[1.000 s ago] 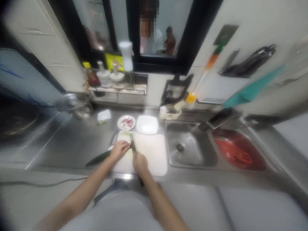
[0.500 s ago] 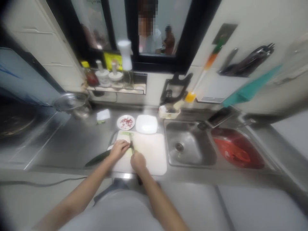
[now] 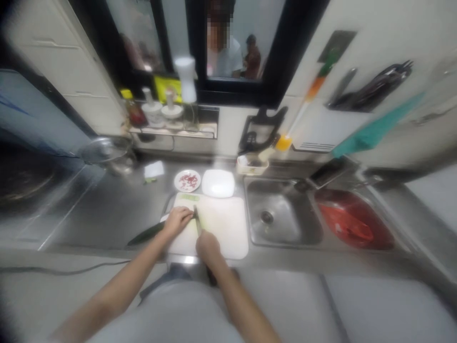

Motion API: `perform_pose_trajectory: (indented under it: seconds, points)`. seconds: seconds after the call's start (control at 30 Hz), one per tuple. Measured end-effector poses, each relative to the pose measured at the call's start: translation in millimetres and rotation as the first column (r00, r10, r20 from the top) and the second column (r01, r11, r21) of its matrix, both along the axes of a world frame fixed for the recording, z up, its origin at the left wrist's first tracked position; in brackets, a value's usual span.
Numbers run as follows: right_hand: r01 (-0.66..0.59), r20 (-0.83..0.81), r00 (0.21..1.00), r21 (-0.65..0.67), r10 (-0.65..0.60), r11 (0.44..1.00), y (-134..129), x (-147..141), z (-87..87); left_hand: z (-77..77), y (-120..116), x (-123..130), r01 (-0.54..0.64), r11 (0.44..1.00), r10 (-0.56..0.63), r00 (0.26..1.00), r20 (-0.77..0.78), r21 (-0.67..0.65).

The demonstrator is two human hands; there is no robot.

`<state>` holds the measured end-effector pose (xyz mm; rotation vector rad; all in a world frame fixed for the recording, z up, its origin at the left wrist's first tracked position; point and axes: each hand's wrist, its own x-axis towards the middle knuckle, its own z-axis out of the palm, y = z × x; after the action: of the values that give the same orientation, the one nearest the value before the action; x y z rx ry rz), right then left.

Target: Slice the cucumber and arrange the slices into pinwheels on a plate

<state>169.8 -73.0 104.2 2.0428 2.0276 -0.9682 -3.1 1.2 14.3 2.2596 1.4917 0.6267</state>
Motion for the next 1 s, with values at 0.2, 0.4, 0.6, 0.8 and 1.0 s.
perform_pose_trajectory:
  seconds: [0.2, 0.4, 0.6, 0.8, 1.0]
  points:
    - [0.011, 0.013, 1.000, -0.010, -0.011, 1.000, 6.6, -4.0, 1.5, 1.2, 0.3, 0.1, 0.003, 1.000, -0.003, 1.000, 0.011, -0.012]
    - [0.009, 0.013, 1.000, -0.014, -0.009, 1.000, 13.9, -7.6, 2.3, 0.9, 0.6, 0.2, 0.011, 1.000, -0.011, 1.000, 0.004, -0.006]
    - [0.012, 0.007, 1.000, -0.019, -0.012, 1.000, 21.3, -10.3, 1.5, 1.2, 0.1, 0.2, 0.009, 1.000, -0.009, 1.000, 0.003, 0.003]
    - [-0.001, 0.005, 1.000, -0.019, 0.001, 1.000, 16.9, -8.2, 0.5, 1.9, 0.3, 0.1, 0.008, 1.000, -0.008, 1.000, 0.003, -0.009]
    - [0.012, 0.004, 1.000, -0.036, -0.012, 0.999, 14.2, -7.2, 1.4, 1.8, 0.0, 0.2, 0.010, 1.000, -0.010, 1.000, 0.015, -0.009]
